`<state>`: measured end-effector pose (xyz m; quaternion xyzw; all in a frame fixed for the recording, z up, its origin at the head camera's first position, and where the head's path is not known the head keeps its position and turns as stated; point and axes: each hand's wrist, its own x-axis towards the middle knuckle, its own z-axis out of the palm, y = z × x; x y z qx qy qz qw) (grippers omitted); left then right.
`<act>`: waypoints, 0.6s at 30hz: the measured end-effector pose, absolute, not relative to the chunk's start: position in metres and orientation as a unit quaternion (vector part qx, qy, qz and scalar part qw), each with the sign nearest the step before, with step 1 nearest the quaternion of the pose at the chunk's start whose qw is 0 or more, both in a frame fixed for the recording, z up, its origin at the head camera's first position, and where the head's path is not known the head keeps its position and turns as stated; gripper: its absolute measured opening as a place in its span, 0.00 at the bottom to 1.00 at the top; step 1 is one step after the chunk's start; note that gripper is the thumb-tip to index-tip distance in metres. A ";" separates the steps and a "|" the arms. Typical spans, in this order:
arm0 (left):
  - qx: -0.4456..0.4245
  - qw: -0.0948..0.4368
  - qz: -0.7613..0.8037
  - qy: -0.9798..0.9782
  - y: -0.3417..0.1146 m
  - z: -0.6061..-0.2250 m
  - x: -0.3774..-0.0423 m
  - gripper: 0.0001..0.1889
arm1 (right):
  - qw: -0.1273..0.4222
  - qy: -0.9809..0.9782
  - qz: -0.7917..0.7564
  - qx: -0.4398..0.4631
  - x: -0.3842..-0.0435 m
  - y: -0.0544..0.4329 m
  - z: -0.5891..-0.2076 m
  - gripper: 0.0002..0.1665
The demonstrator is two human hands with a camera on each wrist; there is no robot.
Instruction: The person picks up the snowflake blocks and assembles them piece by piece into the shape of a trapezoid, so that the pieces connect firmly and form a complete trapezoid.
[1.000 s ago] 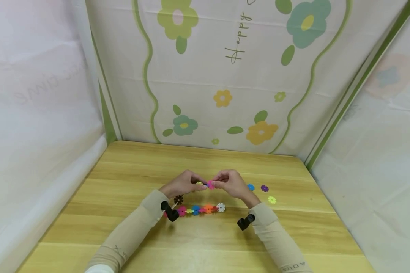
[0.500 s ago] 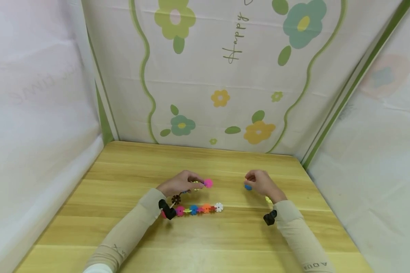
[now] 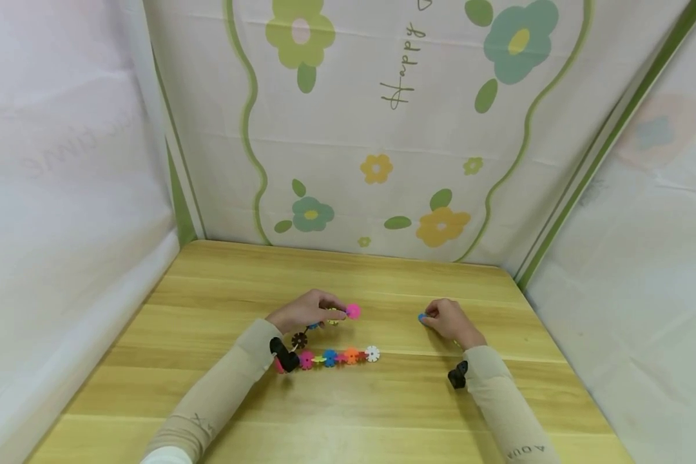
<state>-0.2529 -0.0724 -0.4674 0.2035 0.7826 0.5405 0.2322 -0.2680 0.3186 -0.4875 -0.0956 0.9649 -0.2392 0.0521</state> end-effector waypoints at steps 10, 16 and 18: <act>0.196 0.222 0.518 0.802 -0.074 -0.466 -0.252 0.17 | 0.067 0.956 -0.274 -0.087 -0.263 0.315 -0.480 0.09; 0.197 0.217 0.509 0.809 -0.075 -0.465 -0.252 0.17 | 0.050 0.941 -0.308 -0.132 -0.252 0.289 -0.471 0.08; 0.199 0.215 0.507 0.811 -0.074 -0.463 -0.251 0.17 | 0.047 0.935 -0.320 -0.147 -0.249 0.279 -0.467 0.08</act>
